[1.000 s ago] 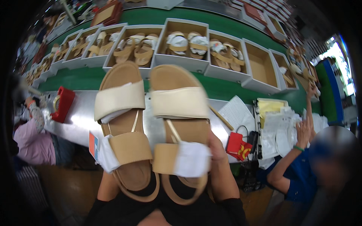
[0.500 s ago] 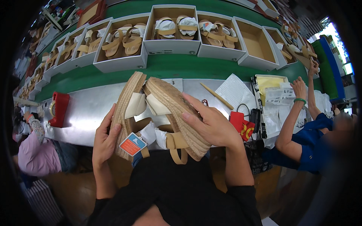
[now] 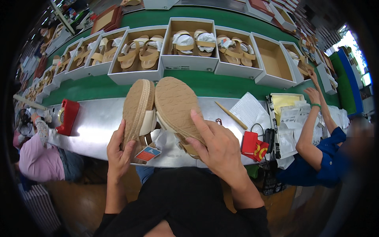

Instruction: The person assembles beige platform sandals at a factory workstation. They attach straps to the sole using a small wooden tool, then place the finished pair into a white box on the conveyor belt.

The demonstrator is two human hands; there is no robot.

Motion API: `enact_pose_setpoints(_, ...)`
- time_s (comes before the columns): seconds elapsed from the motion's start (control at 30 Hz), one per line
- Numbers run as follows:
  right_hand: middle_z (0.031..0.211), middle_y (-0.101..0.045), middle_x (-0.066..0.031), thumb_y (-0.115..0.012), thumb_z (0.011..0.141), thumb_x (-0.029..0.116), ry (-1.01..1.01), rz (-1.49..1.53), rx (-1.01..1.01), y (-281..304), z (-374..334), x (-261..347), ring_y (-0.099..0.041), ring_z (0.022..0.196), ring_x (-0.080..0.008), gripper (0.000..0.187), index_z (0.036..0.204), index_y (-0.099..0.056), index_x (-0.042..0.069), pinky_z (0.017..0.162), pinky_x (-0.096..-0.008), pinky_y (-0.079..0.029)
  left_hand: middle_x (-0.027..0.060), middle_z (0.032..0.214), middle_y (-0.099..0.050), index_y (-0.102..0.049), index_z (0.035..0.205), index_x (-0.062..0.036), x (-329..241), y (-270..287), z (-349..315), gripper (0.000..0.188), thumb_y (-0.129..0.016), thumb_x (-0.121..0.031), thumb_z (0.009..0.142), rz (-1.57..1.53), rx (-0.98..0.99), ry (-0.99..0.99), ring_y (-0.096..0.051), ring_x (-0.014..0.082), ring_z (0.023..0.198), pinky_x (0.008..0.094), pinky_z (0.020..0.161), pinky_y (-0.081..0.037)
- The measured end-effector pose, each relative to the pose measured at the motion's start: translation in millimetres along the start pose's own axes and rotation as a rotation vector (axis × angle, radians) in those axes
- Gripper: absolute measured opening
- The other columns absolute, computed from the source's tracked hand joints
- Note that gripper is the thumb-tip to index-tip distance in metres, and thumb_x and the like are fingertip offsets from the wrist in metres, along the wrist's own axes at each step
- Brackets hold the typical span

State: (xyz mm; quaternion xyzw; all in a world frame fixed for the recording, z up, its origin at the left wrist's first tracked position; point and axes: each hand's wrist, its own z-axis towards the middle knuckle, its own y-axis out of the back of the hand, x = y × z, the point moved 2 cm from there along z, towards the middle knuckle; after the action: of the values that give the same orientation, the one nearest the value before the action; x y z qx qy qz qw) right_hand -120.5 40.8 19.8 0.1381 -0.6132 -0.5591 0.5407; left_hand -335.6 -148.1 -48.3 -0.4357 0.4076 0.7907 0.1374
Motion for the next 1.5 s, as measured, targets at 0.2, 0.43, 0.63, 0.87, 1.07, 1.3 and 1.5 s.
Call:
enact_pose_setpoints(0.2,0.108,-0.066,-0.0191,-0.068,0.090,0.015,-0.001,0.033,-0.194,-26,2,-21,-0.064,0.094,-0.0363,0.055,0.141,-0.053,0.005,0.082,-0.0405,-0.051,0.0137,0.118,-0.060,-0.040,0.150,-0.0044,8,-15,-8,0.066,-0.069,-0.011,0.092,-0.178,-0.242,0.134,-0.063,0.0216,0.100,0.0329,0.089,-0.051)
enact_pose_setpoints(0.43,0.153,-0.036,-0.0177,-0.052,0.104,0.016,-0.235,0.584,-0.820,-48,-6,-52,-0.047,0.131,-0.0233,0.074,0.158,-0.004,0.002,0.110,-0.0336,-0.037,0.0137,0.124,-0.049,0.019,0.157,-0.0134,-4,-14,7,0.107,-0.067,-0.004,0.093,-0.907,-0.512,0.310,-0.055,0.0191,0.114,0.0341,0.094,-0.052)
enact_pose_setpoints(0.63,0.146,-0.048,-0.0162,-0.049,0.106,0.024,-0.479,1.780,-0.612,-72,4,-54,-0.052,0.130,-0.0284,0.051,0.149,-0.034,0.002,0.111,-0.0405,-0.044,0.0129,0.141,-0.048,-0.015,0.154,-0.0086,-6,-36,14,0.066,-0.055,-0.015,0.102,-1.478,-0.393,0.472,-0.052,0.0235,0.129,0.0408,0.108,-0.046)
enact_pose_setpoints(0.87,0.133,-0.056,-0.0124,-0.052,0.104,0.033,-0.867,2.478,-0.177,-153,1,-12,-0.060,0.121,-0.0265,0.045,0.138,-0.047,0.005,0.094,-0.0311,-0.059,0.0117,0.141,-0.054,-0.046,0.141,-0.0047,24,-98,-2,0.042,-0.044,-0.030,0.107,-2.219,-0.140,0.706,-0.055,0.0252,0.128,0.0370,0.105,-0.053)
enact_pose_setpoints(1.07,0.133,-0.056,-0.0092,-0.053,0.103,0.035,-0.893,2.474,-0.049,-157,-6,-10,-0.060,0.119,-0.0209,0.044,0.138,-0.045,0.008,0.094,-0.0273,-0.058,0.0125,0.139,-0.056,-0.046,0.141,-0.0048,35,-96,-8,0.041,-0.045,-0.028,0.107,-2.209,-0.136,0.762,-0.058,0.0250,0.125,0.0362,0.101,-0.056)
enact_pose_setpoints(1.3,0.132,-0.057,-0.0093,-0.051,0.104,0.037,-0.918,2.516,0.054,-155,-17,-15,-0.060,0.120,-0.0219,0.044,0.137,-0.047,0.008,0.094,-0.0312,-0.057,0.0137,0.140,-0.055,-0.046,0.141,-0.0051,43,-92,-21,0.042,-0.046,-0.029,0.107,-2.168,-0.069,0.789,-0.057,0.0255,0.127,0.0407,0.104,-0.053)
enact_pose_setpoints(1.5,0.137,-0.056,-0.0105,-0.056,0.099,0.046,-1.230,2.042,0.146,-132,-45,-38,-0.056,0.125,-0.0266,0.058,0.140,-0.048,0.006,0.101,-0.0420,-0.051,0.0117,0.139,-0.055,-0.042,0.144,-0.0094,64,-68,-44,0.054,-0.057,-0.038,0.101,-1.701,0.164,1.014,-0.057,0.0252,0.126,0.0412,0.107,-0.048)
